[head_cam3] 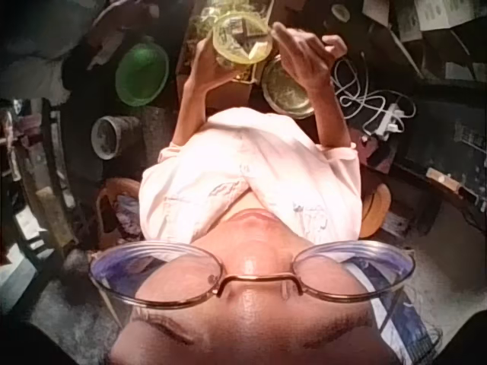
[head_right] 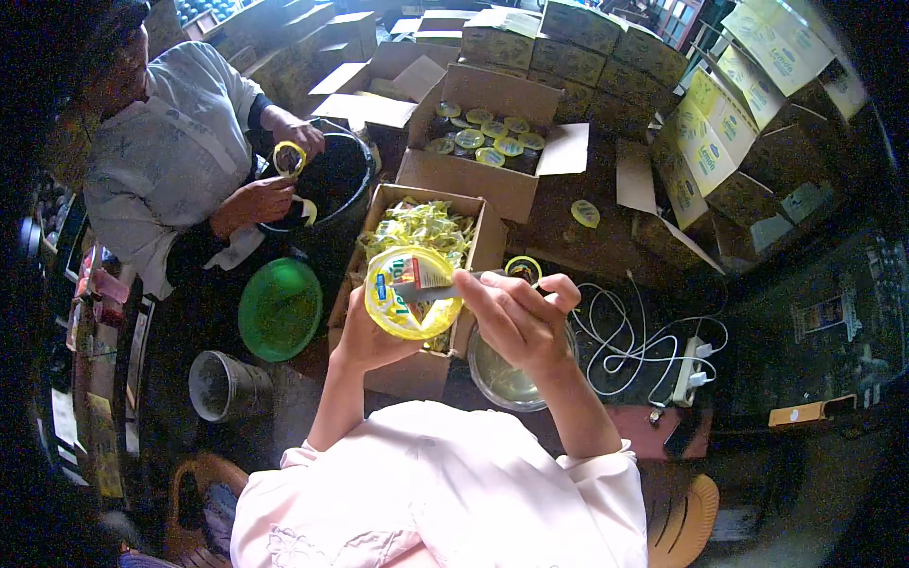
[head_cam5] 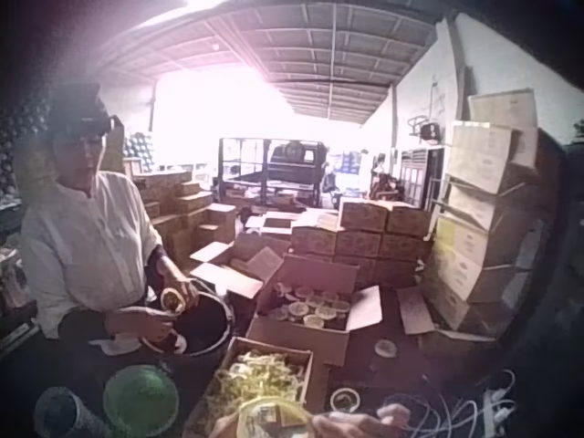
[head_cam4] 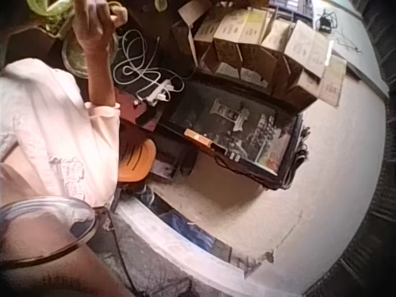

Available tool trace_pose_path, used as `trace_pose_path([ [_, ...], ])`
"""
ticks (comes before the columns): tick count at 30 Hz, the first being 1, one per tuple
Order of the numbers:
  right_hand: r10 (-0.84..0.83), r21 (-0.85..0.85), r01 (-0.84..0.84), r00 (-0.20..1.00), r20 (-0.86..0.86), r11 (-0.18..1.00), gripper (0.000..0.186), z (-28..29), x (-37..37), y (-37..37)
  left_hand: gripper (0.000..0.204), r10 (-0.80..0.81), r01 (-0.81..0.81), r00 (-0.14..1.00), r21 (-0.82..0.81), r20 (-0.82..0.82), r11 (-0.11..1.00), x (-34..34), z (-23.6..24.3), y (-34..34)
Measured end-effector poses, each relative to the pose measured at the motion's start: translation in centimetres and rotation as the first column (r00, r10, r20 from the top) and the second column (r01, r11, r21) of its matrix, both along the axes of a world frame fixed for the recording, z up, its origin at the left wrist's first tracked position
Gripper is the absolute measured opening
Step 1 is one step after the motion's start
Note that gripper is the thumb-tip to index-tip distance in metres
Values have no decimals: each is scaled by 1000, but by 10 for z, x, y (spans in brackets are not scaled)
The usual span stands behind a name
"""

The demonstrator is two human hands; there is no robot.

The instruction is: The person takes a large box from a stack, places it on a table, and begins packing it with small yellow containers while another person assists. The person then picks up a plastic cup, removes the lid, and places the cup into the box with the other containers.

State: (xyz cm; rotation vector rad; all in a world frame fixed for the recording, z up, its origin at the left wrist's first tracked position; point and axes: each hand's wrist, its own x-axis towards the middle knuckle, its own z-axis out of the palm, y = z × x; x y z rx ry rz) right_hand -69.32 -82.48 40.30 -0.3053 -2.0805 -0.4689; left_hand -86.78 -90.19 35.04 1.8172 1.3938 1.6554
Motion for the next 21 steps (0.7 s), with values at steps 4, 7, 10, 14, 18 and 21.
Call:
trace_pose_path([
  [4,23,-10,-24,996,-85,1000,48,-6,2,2,63,-4,7,999,64,-39,998,-2,-7,-1],
  [7,5,13,-3,996,-91,1000,51,-4,7,5,64,26,-22,998,68,-62,997,1,5,1],
  [10,14,39,-10,993,-113,999,53,-4,3,6,66,-51,55,998,114,-40,992,0,-1,4],
  [14,33,48,-28,995,-92,998,51,-3,1,5,67,-101,100,994,43,31,994,0,-6,0],
  [18,35,36,-32,997,-72,999,47,-9,3,7,69,-118,119,992,17,-39,993,-3,1,1],
  [21,33,48,-30,998,-62,998,46,-4,4,5,70,-179,179,984,25,-27,983,-3,1,-1],
])
